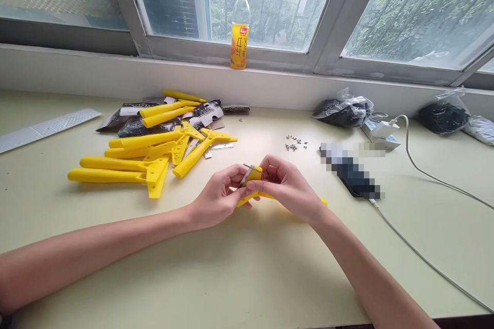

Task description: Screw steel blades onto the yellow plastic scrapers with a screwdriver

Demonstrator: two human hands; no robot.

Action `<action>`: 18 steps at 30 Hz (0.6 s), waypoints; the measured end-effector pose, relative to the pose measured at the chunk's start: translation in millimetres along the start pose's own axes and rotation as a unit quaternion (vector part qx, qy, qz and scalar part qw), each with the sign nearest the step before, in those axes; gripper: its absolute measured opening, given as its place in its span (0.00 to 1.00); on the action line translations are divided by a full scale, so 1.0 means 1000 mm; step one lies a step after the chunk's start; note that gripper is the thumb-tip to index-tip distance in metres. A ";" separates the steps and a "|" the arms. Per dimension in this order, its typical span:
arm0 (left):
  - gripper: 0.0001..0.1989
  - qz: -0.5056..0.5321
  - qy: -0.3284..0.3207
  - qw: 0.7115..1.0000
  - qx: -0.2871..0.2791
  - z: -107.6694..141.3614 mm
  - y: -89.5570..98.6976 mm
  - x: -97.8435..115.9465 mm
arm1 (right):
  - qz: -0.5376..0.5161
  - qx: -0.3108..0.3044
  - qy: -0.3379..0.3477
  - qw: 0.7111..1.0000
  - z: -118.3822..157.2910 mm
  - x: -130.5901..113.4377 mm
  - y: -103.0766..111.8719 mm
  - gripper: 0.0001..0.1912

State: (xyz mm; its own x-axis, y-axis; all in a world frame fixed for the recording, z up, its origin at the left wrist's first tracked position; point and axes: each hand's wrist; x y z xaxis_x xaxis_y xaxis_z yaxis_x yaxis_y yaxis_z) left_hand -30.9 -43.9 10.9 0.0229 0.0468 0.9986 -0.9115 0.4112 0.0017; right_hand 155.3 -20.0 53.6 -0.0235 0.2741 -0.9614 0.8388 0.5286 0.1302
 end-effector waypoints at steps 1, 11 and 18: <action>0.12 0.003 0.006 1.000 -0.002 0.000 0.000 0.000 | 0.004 -0.009 0.005 1.000 0.000 0.000 0.001 0.17; 0.08 -0.007 0.007 1.000 0.004 0.000 -0.001 0.000 | 0.083 -0.019 0.031 0.996 0.008 0.005 0.011 0.15; 0.09 -0.001 0.005 1.000 0.008 0.001 -0.003 -0.001 | 0.128 -0.007 0.081 0.988 0.009 0.005 0.005 0.09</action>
Point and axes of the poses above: each hand's wrist, its own z-axis away from the middle knuckle, its own y-axis out of the back of the hand, x = y × z, and after that the axes turned 14 degrees about y, right-handed
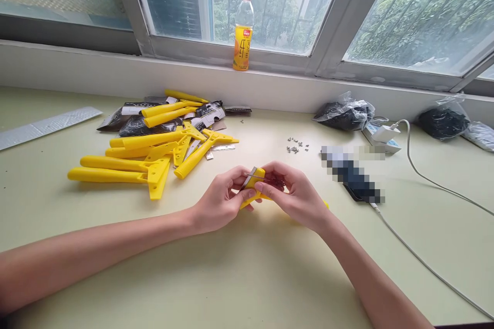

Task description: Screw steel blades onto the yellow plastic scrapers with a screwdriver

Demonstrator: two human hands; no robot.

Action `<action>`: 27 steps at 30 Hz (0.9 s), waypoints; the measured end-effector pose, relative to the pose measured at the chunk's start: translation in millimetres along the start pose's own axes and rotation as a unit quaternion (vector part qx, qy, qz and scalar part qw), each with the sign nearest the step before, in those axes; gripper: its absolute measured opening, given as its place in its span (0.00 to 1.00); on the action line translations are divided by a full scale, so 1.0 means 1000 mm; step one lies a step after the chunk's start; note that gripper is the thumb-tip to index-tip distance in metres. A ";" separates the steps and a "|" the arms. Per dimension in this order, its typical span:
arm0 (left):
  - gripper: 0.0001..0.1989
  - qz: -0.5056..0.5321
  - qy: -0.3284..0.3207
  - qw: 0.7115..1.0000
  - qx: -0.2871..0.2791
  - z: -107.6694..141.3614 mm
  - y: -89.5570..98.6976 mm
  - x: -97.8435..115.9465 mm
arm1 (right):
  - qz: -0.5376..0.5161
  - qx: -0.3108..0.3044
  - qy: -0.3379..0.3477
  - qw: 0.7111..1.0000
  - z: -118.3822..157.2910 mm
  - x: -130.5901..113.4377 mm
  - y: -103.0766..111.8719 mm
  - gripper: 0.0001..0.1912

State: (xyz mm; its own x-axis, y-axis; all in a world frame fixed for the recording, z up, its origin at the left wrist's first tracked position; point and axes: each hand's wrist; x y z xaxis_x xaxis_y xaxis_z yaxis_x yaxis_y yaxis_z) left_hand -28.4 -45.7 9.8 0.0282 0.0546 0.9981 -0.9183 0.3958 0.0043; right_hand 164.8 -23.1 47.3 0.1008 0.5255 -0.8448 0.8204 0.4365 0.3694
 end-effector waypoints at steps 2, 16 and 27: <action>0.08 -0.003 -0.001 1.000 0.000 0.000 0.000 0.000 | 0.023 -0.002 0.008 1.000 0.000 0.000 -0.002 0.08; 0.06 -0.038 -0.023 0.999 0.003 0.000 0.001 -0.001 | 0.112 0.000 0.046 0.993 0.010 0.002 -0.008 0.02; 0.07 -0.099 -0.065 0.993 -0.001 0.005 0.002 0.001 | 0.155 0.008 0.128 0.980 0.017 0.006 -0.004 0.06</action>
Point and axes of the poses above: each hand's wrist, its own z-axis away from the middle knuckle, its own y-axis out of the back of the hand, x = y × z, and after that the axes turned 14 degrees about y, right-handed
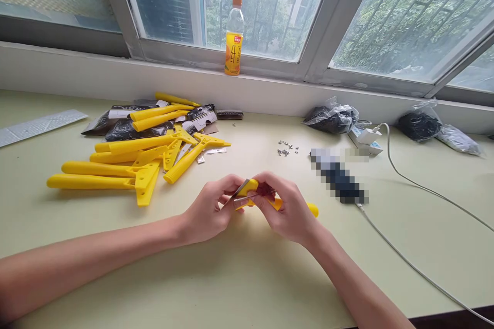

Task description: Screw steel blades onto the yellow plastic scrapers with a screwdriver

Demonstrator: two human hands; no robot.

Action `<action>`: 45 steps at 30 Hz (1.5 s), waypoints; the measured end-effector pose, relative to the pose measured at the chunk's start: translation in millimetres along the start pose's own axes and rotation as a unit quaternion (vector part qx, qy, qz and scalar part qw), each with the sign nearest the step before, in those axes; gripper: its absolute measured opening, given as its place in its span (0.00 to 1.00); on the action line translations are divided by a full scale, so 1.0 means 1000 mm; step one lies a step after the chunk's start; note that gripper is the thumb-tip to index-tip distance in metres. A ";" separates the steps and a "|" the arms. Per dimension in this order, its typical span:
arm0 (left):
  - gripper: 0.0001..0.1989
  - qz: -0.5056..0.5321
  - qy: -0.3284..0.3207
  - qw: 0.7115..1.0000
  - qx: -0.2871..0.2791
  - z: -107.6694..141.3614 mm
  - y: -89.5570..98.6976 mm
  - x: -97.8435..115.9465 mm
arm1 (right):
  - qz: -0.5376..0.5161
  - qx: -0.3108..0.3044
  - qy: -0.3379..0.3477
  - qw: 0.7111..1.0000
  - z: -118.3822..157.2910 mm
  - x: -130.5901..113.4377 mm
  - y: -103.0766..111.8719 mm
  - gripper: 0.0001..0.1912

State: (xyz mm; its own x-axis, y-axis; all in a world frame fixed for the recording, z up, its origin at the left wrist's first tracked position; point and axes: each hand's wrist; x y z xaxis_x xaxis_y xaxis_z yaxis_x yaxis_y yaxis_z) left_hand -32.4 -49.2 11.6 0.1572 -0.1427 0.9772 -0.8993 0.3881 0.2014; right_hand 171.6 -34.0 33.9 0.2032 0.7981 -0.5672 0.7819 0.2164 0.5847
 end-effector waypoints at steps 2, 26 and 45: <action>0.07 0.000 -0.002 1.000 0.002 0.000 0.000 0.000 | 0.011 0.007 0.001 1.000 0.001 0.000 -0.001 0.06; 0.15 0.163 0.098 0.973 0.130 -0.026 0.014 -0.007 | 0.270 0.111 0.159 0.943 0.011 0.011 -0.005 0.21; 0.15 0.119 0.087 0.983 0.113 -0.021 0.013 -0.003 | 0.263 0.110 0.156 0.946 0.009 0.009 -0.012 0.15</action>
Point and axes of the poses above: each hand's wrist, its own z-axis away from the middle knuckle, its own y-axis out of the back of the hand, x = y × z, and after that the axes turned 14 degrees about y, right-handed
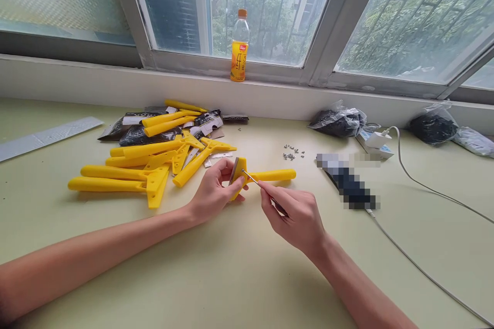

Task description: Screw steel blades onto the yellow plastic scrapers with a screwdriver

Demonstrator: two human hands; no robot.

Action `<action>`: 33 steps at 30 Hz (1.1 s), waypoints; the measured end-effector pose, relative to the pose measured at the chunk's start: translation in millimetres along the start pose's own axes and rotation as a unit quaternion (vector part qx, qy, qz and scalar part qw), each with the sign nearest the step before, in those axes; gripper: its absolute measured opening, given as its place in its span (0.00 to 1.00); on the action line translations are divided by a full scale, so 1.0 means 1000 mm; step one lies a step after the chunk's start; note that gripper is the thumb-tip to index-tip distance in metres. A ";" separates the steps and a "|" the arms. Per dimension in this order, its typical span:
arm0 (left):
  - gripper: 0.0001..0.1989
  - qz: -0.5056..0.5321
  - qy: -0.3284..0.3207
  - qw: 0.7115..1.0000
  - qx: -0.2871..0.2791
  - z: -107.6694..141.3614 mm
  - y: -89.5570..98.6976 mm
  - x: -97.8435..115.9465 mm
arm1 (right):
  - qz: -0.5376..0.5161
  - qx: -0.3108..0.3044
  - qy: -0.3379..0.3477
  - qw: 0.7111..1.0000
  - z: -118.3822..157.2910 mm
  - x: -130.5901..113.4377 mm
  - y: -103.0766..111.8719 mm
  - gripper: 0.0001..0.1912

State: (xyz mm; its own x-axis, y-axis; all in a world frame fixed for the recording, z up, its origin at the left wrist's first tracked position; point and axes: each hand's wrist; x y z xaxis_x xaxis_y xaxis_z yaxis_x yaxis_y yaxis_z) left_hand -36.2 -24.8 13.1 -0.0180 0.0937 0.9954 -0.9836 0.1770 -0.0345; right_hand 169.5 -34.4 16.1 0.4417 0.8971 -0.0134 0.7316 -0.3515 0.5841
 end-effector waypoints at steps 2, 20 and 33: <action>0.15 -0.005 -0.003 1.000 0.002 0.000 0.000 -0.001 | 0.002 -0.002 0.006 1.000 0.000 0.000 0.000 0.16; 0.11 -0.068 -0.066 0.995 0.025 0.003 -0.002 -0.001 | 0.048 -0.047 0.078 0.995 -0.004 -0.002 0.007 0.22; 0.12 -0.037 -0.050 0.997 0.041 -0.002 0.000 -0.004 | 0.054 0.013 -0.091 0.994 -0.011 -0.010 0.002 0.07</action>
State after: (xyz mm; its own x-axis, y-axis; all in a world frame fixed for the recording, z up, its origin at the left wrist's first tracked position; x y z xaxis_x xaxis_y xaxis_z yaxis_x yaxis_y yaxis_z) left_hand -36.2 -23.1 9.1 0.0416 -0.0161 0.9990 -0.9943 0.0977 0.0430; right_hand 160.8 -41.5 27.0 0.6031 0.7913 -0.1009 0.6874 -0.4513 0.5690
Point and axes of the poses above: each hand's wrist, its own z-axis away from the middle knuckle, its own y-axis out of the back of the hand, x = y × z, and after that the axes turned 14 degrees about y, right-handed
